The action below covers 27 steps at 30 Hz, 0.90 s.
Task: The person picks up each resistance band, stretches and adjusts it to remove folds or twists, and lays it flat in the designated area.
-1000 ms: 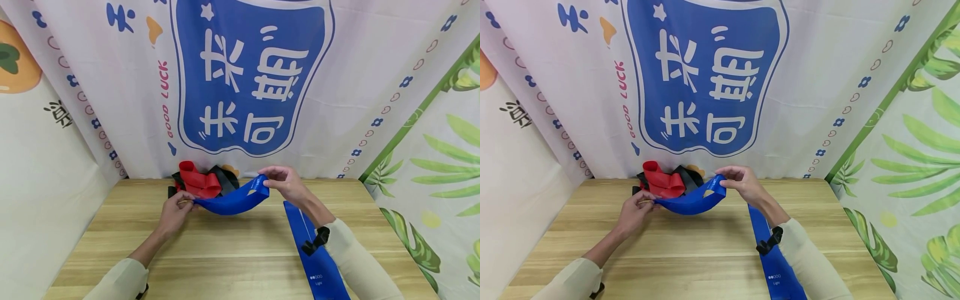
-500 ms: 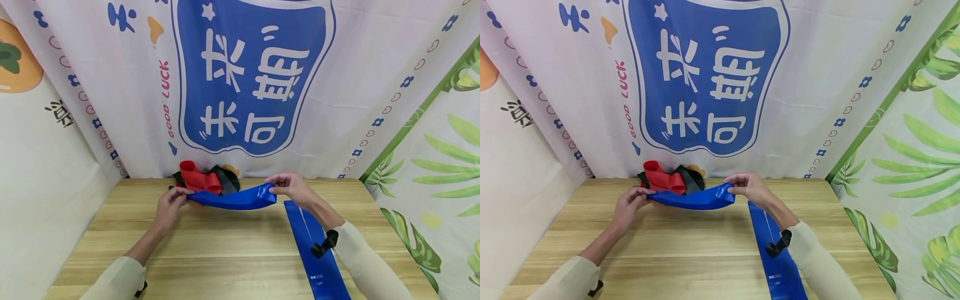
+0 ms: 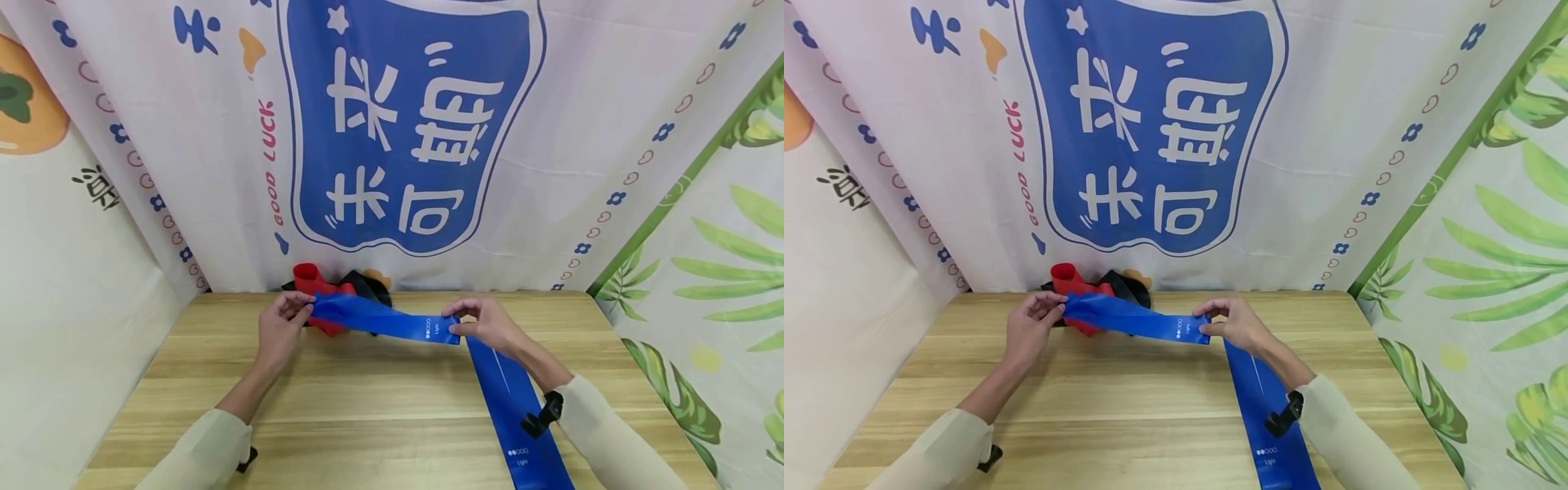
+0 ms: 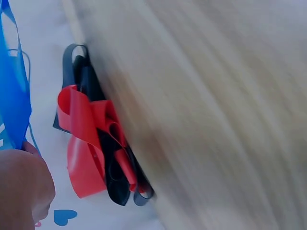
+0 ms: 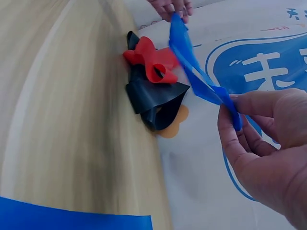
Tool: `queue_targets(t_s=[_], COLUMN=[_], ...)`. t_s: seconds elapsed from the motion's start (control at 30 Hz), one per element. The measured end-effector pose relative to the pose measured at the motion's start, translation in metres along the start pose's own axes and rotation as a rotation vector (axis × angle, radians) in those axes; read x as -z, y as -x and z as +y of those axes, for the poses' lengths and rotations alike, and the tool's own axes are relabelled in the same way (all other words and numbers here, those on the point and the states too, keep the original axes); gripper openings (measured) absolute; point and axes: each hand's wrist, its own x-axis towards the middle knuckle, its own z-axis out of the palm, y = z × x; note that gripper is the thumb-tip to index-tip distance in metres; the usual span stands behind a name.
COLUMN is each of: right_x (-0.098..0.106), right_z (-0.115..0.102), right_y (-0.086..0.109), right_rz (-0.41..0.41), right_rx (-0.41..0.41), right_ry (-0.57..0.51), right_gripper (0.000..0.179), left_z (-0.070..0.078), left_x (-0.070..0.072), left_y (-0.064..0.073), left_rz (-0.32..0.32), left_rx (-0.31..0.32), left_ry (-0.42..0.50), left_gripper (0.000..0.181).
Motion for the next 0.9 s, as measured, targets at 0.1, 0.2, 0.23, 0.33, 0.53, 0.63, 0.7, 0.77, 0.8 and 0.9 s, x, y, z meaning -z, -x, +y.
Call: queue_targets(t_s=[0.1, 0.2, 0.23, 0.33, 0.53, 0.63, 0.7, 0.77, 0.8, 0.9], right_x=[-0.001, -0.002, -0.002, -0.002, -0.001, 0.0, 0.0, 0.001, 0.001, 0.001], right_z=[0.004, 0.007, 0.008, 0.011, 0.018, 0.023, 0.024, 0.026, 0.026, 0.027], right_y=[0.003, 0.006, 0.007, 0.01, 0.015, 0.015, 0.016, 0.016, 0.016, 0.016], right_rz=[0.013, 0.025, 0.025, 0.024, 0.018, 0.009, 0.001, -0.009, -0.012, -0.017], right_rx=[-0.005, -0.007, -0.007, -0.029, -0.082, -0.085, -0.088, -0.085, -0.087, -0.092], right_ry=[0.002, 0.012, 0.008, 0.007, -0.019, -0.022, -0.017, -0.013, -0.01, -0.005], right_gripper=[0.023, 0.021, 0.021, 0.021, 0.027, 0.026, 0.024, 0.023, 0.023, 0.023], left_z=[0.003, 0.005, 0.005, 0.008, 0.009, 0.008, 0.007, 0.007, 0.006, 0.006], left_x=[-0.004, -0.008, -0.009, -0.011, -0.009, -0.006, -0.005, -0.003, -0.002, 0.001], left_y=[-0.004, -0.006, -0.007, -0.008, -0.009, -0.009, -0.009, -0.009, -0.009, -0.01], left_rz=[0.016, 0.022, 0.023, 0.023, -0.056, -0.123, -0.16, -0.192, -0.209, -0.263], left_rx=[0.008, 0.023, 0.03, 0.056, 0.193, 0.258, 0.265, 0.248, 0.235, 0.188], left_ry=[0.001, 0.0, 0.002, 0.015, 0.058, 0.036, 0.022, 0.002, -0.01, -0.064], left_gripper=[0.015, 0.017, 0.018, 0.023, 0.036, 0.038, 0.038, 0.038, 0.038, 0.038])
